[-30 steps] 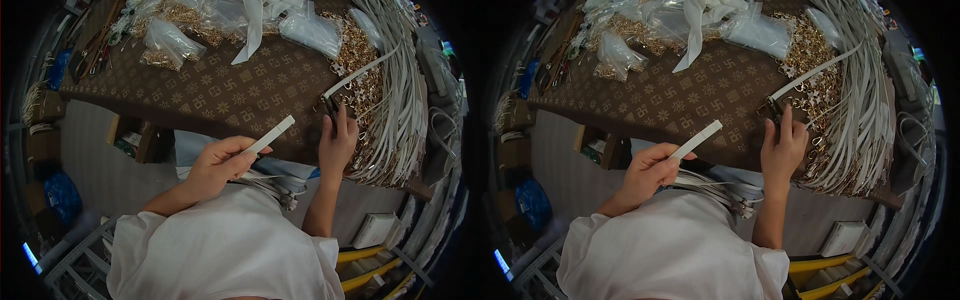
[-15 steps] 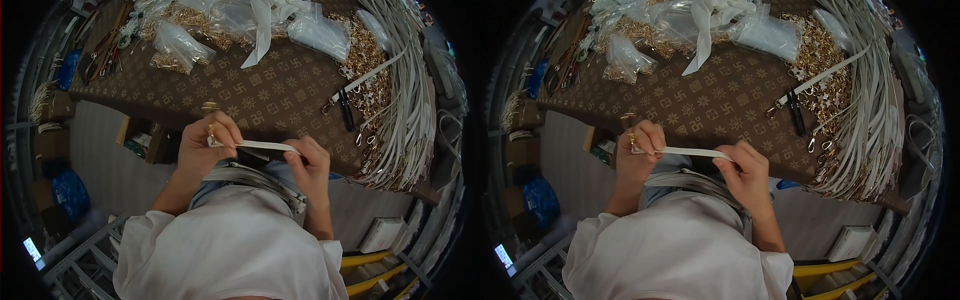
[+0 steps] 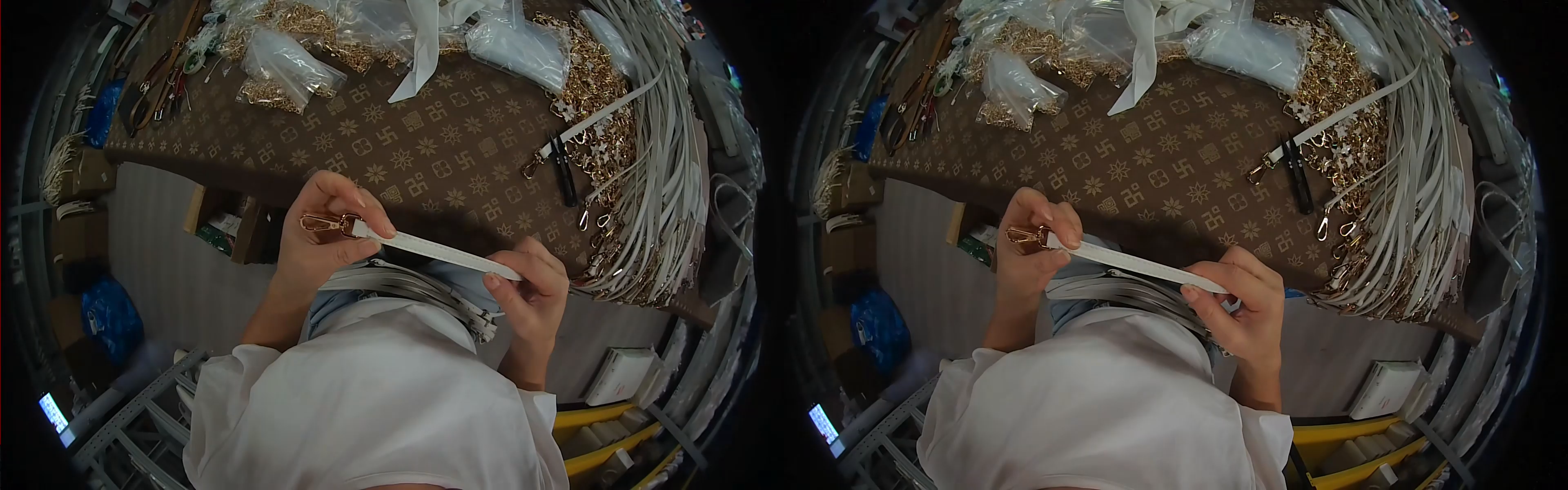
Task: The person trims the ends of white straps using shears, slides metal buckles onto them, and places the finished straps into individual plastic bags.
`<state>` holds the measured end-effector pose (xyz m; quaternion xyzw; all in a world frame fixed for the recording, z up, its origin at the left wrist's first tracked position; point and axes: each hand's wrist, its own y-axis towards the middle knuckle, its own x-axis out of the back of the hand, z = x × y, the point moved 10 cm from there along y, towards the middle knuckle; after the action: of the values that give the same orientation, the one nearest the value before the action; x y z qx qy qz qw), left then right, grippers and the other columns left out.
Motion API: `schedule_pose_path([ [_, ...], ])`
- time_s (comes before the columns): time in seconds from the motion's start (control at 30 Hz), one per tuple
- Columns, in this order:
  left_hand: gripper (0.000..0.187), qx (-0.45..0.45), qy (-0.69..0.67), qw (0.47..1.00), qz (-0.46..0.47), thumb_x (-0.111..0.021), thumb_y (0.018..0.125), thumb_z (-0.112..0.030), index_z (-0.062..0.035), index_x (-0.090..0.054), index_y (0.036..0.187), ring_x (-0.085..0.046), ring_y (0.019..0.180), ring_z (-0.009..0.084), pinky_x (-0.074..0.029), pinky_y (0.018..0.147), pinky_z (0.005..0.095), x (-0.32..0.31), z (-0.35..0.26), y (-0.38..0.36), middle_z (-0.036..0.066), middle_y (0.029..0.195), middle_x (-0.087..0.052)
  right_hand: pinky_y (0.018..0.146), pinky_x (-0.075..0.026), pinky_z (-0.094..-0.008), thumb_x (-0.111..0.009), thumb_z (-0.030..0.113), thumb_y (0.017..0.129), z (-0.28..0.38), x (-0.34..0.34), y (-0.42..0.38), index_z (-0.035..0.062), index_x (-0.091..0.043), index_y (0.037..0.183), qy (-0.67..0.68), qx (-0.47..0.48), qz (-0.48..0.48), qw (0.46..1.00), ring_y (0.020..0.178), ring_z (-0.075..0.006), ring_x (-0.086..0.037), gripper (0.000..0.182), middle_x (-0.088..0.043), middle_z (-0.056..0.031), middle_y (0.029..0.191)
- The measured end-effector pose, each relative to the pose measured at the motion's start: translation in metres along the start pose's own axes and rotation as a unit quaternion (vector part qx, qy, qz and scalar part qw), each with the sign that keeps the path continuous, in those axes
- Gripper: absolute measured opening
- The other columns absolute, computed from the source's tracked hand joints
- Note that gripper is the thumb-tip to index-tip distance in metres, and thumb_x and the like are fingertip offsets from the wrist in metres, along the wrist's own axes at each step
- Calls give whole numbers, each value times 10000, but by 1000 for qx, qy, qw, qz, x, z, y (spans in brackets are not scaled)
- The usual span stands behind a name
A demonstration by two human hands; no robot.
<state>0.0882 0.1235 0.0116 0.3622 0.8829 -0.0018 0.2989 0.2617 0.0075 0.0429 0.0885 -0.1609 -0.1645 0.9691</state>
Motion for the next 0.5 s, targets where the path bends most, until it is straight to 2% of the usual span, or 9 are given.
schedule_pose_path([
  [0.5, 389, 4, 1, 1000, -4, -673, 673, 110, -53, -466, 958, -598, 852, 189, -495, 770, 305, -4, -3, -3, 134, 864, -612, 442, -288, -224, -721, 40, 663, 0, 0, -4, -1, -664, 796, 22, -2, 24, 999, 504, -80, -407, 150, -491, -21, 612],
])
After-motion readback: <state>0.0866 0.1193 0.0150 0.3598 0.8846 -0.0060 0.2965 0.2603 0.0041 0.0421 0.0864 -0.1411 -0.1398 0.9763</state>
